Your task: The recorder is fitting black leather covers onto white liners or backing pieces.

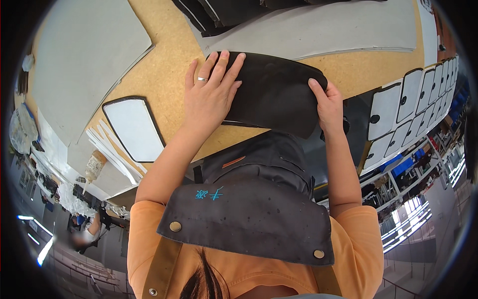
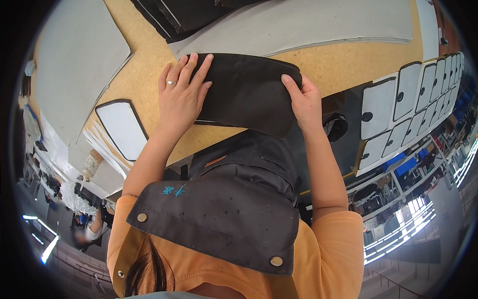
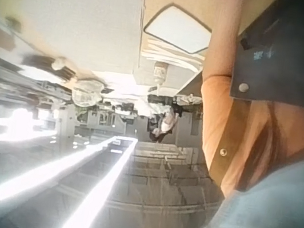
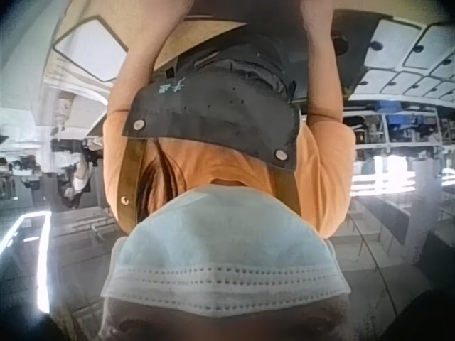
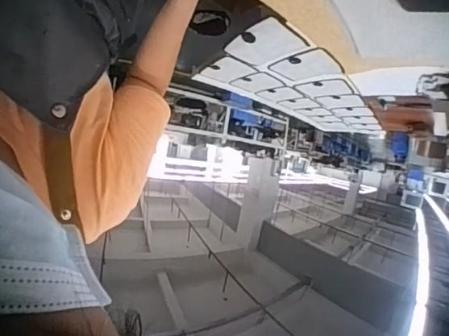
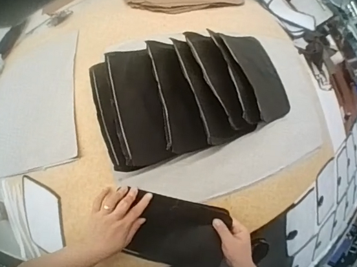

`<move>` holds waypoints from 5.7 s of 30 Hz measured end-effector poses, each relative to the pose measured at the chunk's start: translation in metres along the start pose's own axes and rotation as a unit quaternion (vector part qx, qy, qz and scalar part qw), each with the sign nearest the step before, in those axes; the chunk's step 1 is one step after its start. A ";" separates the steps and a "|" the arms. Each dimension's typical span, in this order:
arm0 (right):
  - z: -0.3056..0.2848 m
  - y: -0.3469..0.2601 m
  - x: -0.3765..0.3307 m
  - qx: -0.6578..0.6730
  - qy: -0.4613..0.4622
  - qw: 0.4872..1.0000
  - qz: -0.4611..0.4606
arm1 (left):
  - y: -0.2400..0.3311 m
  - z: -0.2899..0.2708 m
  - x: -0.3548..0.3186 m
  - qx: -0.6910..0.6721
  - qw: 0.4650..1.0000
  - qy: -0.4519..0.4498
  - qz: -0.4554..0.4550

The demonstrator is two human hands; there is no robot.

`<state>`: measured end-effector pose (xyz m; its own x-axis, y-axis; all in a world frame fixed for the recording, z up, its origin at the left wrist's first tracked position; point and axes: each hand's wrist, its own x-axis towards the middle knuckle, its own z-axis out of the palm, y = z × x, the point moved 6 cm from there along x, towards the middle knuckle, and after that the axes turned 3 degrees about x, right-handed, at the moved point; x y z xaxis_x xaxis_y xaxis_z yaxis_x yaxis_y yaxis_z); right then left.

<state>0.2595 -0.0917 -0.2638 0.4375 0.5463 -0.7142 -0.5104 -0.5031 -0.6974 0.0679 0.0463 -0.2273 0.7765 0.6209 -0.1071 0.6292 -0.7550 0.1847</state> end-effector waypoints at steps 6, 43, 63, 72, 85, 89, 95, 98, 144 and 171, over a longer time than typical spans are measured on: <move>0.000 0.000 0.000 -0.011 0.004 1.000 -0.009 | 0.009 -0.002 0.005 -0.011 0.999 -0.033 -0.034; -0.015 -0.001 -0.015 -0.080 -0.016 0.995 0.057 | 0.075 0.016 0.029 -0.004 0.985 -0.074 0.153; -0.017 0.019 -0.007 -0.044 0.057 0.996 -0.058 | 0.095 0.012 0.044 0.048 0.987 -0.056 0.145; -0.015 0.016 -0.005 -0.067 0.036 0.996 -0.042 | 0.115 0.019 0.047 -0.038 0.961 -0.113 0.248; -0.020 0.010 -0.016 -0.005 -0.039 0.998 0.055 | 0.126 0.018 0.049 0.068 0.961 -0.053 0.263; -0.019 0.024 -0.039 -0.039 -0.091 0.985 0.138 | 0.123 0.017 0.050 0.039 0.965 -0.063 0.253; -0.015 0.047 -0.034 -0.052 -0.013 0.999 0.007 | 0.125 0.015 0.047 0.015 0.958 -0.099 0.269; -0.016 0.043 -0.034 -0.076 0.011 0.997 -0.006 | 0.128 0.020 0.043 0.033 0.959 -0.098 0.264; -0.030 0.038 -0.024 -0.001 0.038 0.998 0.048 | -0.034 -0.009 -0.062 -0.150 0.984 0.094 -0.024; -0.019 0.027 -0.031 -0.023 0.050 0.996 0.067 | -0.031 -0.004 -0.040 -0.048 0.997 0.058 -0.012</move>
<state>0.2460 -0.1348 -0.2619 0.4401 0.4046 -0.8016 -0.5350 -0.5989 -0.5960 0.0175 0.0460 -0.2244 0.7488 0.6629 -0.0005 0.6371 -0.7194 0.2767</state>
